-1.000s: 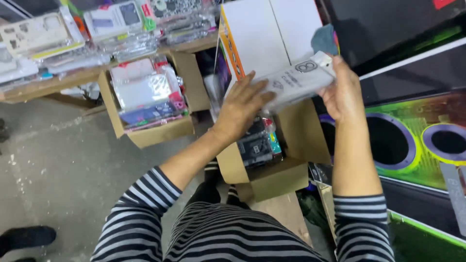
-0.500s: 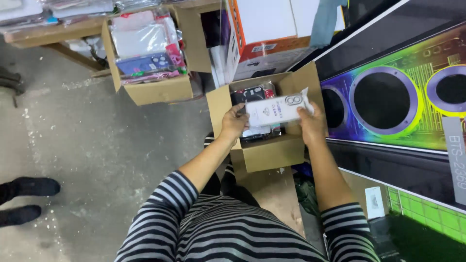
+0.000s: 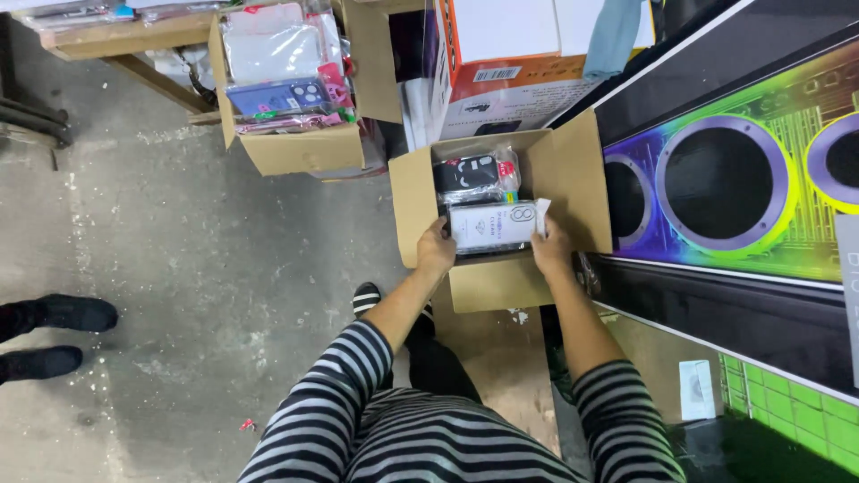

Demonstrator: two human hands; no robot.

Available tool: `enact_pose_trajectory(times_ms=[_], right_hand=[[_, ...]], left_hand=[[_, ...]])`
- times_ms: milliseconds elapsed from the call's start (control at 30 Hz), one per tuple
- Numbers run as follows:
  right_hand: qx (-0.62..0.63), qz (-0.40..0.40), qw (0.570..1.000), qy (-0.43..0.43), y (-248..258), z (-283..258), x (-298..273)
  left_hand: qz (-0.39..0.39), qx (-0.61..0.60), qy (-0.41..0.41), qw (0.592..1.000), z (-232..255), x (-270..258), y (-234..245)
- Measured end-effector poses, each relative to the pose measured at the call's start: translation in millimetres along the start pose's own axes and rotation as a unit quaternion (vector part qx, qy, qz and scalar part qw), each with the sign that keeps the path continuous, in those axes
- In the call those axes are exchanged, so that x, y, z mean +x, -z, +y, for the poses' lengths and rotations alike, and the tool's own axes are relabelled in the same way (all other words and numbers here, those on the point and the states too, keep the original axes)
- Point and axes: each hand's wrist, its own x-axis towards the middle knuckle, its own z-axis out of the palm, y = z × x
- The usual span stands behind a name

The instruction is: The person is sorting and organizing various mobile phone cases by taking them from a shelf and placing them into cardboard boxes.

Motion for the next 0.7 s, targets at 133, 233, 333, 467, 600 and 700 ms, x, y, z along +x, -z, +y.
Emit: enact_pose_trajectory(times_ms=[133,233,333,467,600,700], right_hand=[[-0.065,-0.044,0.996,-0.04,-32.8,45.2,1.2],[-0.135,-0.044,0.99,-0.019,-18.2,24.0,-25.8],[-0.013,-0.054,0.998,-0.02,5.6,-5.0,-31.7],[0.04,-0.038,0.998,-0.003,14.5,-37.7,-30.4],[0.12,-0.013,0.992,0.023,29.8,-129.5,-51.7],[0.226,-0.051,0.969,0.09,14.4,-168.3,-35.2]], left_hand=[[-0.011,-0.008,0.031,0.999,-27.5,-2.6,5.0],[-0.009,-0.02,0.05,0.999,-20.6,-25.3,25.6],[0.003,-0.033,0.025,0.999,1.2,-29.8,44.3],[0.024,-0.093,0.008,0.995,25.5,-31.9,66.2],[0.024,-0.117,-0.016,0.993,32.3,-8.8,92.4],[0.029,-0.186,-0.014,0.982,53.1,-12.3,136.9]])
